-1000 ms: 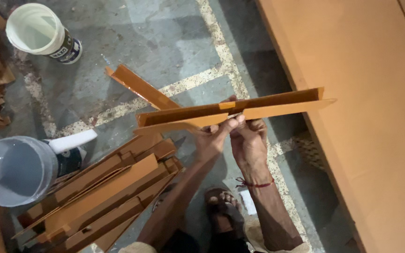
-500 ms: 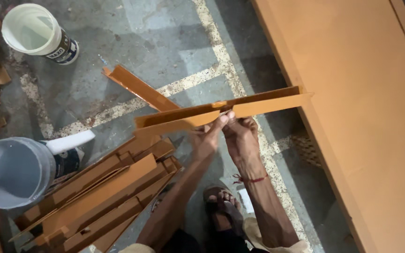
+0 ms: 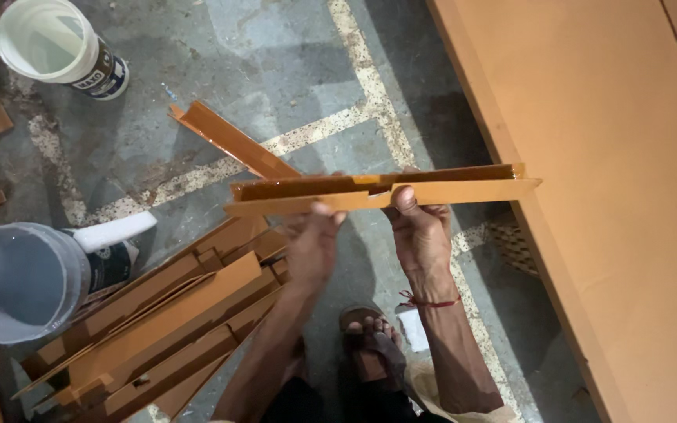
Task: The person applies a white substance from a tube onto the edges of thin wooden strips. They then press two strips together to form a joint, aligning the pieces carefully. The person repeats this process, handling multiple wooden strips and assembling them into frame-like structures on the floor.
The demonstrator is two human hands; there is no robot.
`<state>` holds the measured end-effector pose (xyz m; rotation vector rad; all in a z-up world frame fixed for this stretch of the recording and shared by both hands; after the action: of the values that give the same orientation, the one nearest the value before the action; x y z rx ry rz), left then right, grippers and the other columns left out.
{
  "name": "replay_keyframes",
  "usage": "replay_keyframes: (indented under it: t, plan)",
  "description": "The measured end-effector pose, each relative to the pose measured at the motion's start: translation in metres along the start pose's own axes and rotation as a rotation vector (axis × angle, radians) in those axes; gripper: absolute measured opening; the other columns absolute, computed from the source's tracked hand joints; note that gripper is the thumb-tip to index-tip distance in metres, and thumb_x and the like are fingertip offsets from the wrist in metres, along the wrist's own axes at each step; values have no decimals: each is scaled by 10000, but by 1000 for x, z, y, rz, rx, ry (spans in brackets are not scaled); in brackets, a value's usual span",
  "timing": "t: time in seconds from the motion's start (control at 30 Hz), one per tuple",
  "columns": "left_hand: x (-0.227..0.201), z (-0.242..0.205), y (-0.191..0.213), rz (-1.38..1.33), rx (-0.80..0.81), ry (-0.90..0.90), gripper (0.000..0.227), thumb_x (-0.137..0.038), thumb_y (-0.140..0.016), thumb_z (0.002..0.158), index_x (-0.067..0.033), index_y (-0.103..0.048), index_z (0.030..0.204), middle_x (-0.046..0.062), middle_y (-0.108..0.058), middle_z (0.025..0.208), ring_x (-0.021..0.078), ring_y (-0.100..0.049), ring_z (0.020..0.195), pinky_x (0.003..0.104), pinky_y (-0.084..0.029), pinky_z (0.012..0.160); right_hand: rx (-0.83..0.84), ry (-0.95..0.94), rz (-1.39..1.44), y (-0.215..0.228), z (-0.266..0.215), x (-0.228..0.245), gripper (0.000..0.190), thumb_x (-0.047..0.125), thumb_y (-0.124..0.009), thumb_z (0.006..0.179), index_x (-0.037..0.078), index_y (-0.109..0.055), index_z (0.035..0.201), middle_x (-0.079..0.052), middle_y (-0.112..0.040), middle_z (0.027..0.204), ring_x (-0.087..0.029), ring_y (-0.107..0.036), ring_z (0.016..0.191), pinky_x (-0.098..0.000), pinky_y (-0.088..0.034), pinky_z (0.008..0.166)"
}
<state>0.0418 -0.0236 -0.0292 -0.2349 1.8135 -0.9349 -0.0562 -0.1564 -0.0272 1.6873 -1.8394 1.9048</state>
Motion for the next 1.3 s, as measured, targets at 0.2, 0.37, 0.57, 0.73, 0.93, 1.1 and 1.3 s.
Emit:
replay_keyframes:
  t: [0.2,0.37,0.57,0.73,0.93,1.1,1.3]
  plan:
    - [-3,8,13,-184,-147,-22,99,-69,-706,1007,-21,-669,1085,85,-709,998,186,-689,912,315,-581,810,-2,14,62,15,2,-18,112,30,-762,1030,4,-715,1128,-102,-735,1041,-209,-675,988,-401,-528,925]
    - [-13,25,8,-101,-218,-60,183,-41,-735,936,-12,-613,1070,75,-669,936,197,-688,868,344,-606,801,33,-24,81,1,-5,-23,179,60,-746,980,58,-704,1155,-65,-729,1120,-215,-695,1078,-469,-564,1035]
    - [-31,29,22,-63,-430,58,258,-70,-735,929,-31,-586,1137,85,-655,1009,192,-681,913,318,-598,829,57,-41,85,24,-7,11,412,206,-743,903,94,-646,1288,-106,-719,1254,-252,-674,1201,-443,-521,1048]
    - [-25,37,27,-82,-330,-9,309,-41,-729,894,-44,-608,1179,49,-664,1056,162,-681,962,302,-597,859,3,34,119,55,6,13,302,110,-798,1021,71,-621,1263,-94,-679,1215,-253,-651,1184,-447,-511,1102]
    - [1,52,50,-31,-328,23,287,-136,-721,913,-4,-632,1152,39,-687,988,165,-701,919,330,-589,854,-54,-55,55,73,21,0,292,157,-764,922,87,-664,1187,-56,-713,1147,-211,-692,1090,-394,-560,993]
    - [-9,120,51,532,-92,174,454,-335,-750,969,75,-706,1158,76,-676,995,164,-619,867,309,-533,736,14,-176,35,87,53,-15,295,260,-748,970,90,-672,1199,-49,-723,1149,-215,-696,1028,-330,-581,853]
    - [-49,162,57,632,-153,219,584,-294,-769,881,13,-539,1322,85,-703,1121,177,-690,991,355,-617,821,-49,-279,-66,87,120,-50,303,247,-754,984,46,-654,1187,-91,-726,1094,-211,-687,1030,-301,-605,845]
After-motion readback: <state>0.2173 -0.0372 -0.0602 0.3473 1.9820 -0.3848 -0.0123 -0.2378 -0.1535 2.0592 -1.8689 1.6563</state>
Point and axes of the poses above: each hand's wrist, its own z-axis towards the middle knuckle, its own y-axis out of the back of the hand, x = y × z, the point moved 3 cm from there along z, towards the middle knuckle
